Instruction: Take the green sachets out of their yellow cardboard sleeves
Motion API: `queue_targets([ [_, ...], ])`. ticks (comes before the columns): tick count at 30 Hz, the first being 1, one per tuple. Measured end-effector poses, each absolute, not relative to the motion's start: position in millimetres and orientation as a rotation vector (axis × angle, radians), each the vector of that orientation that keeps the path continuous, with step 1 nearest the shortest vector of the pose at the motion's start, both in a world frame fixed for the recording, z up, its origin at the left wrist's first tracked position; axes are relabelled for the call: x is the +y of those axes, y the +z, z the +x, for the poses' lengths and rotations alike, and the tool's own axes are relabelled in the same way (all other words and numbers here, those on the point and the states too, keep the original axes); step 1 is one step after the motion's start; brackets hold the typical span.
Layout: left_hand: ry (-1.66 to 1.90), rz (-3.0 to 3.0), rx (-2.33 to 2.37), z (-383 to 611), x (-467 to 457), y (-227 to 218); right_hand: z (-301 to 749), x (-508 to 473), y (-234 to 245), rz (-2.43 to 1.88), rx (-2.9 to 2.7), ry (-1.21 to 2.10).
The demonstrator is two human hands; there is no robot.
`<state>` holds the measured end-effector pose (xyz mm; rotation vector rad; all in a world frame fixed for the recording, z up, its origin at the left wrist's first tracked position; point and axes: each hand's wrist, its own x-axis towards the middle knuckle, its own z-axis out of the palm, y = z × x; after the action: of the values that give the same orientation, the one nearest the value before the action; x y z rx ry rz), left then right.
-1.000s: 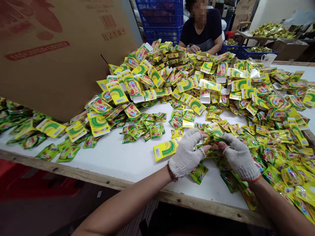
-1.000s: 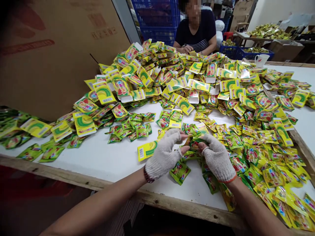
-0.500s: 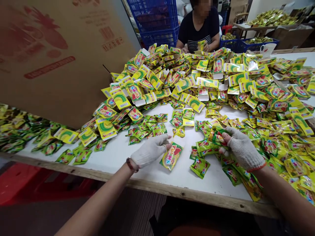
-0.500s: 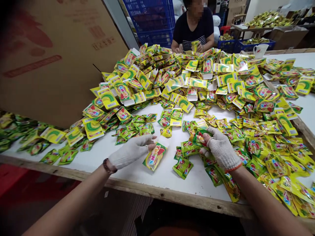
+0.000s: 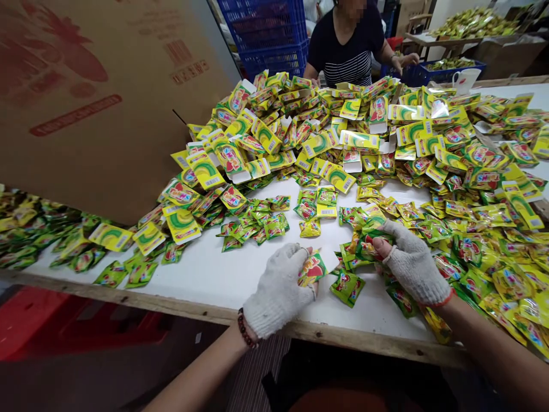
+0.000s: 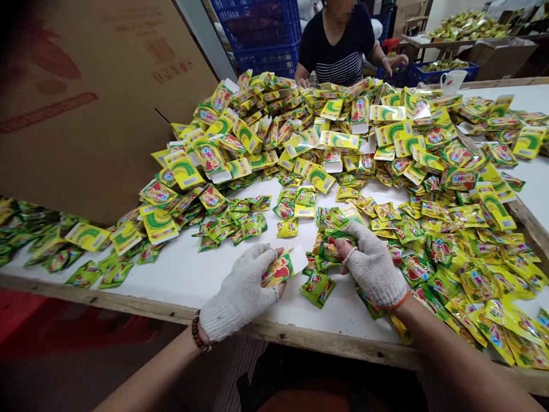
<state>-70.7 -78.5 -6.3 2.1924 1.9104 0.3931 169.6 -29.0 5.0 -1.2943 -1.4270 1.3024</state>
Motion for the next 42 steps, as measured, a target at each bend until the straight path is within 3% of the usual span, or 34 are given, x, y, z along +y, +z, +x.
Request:
queue_targets([
  [6,0.683,2.103,1.731,-41,-88,-20,164,-35,1,-1.275,-1.547,1.204],
  [12,0.929,2.444,1.707,-40,-82,-26,171,-33,6,-1.295,-1.82,1.123],
  [22,0.916,2.745,1.373,-42,-73,-31,173,-34,8,-1.205,-2.195,0.887],
  [29,0.978,2.761,1.273,-44,-71,-31,181,-29,19,-1.22,-2.088,1.157],
  [34,0.961,2.791,1.211,-43,-67,-33,181,-30,14,-1.232,-2.193,1.004],
  [39,0.956,2.651,1.184,-45,-65,-34,192,-25,19,-1.134,-2.11,1.381],
  [42,0.95,2.623,1.135,-45,-62,-33,199,-20,20,-1.139,-2.104,1.417],
])
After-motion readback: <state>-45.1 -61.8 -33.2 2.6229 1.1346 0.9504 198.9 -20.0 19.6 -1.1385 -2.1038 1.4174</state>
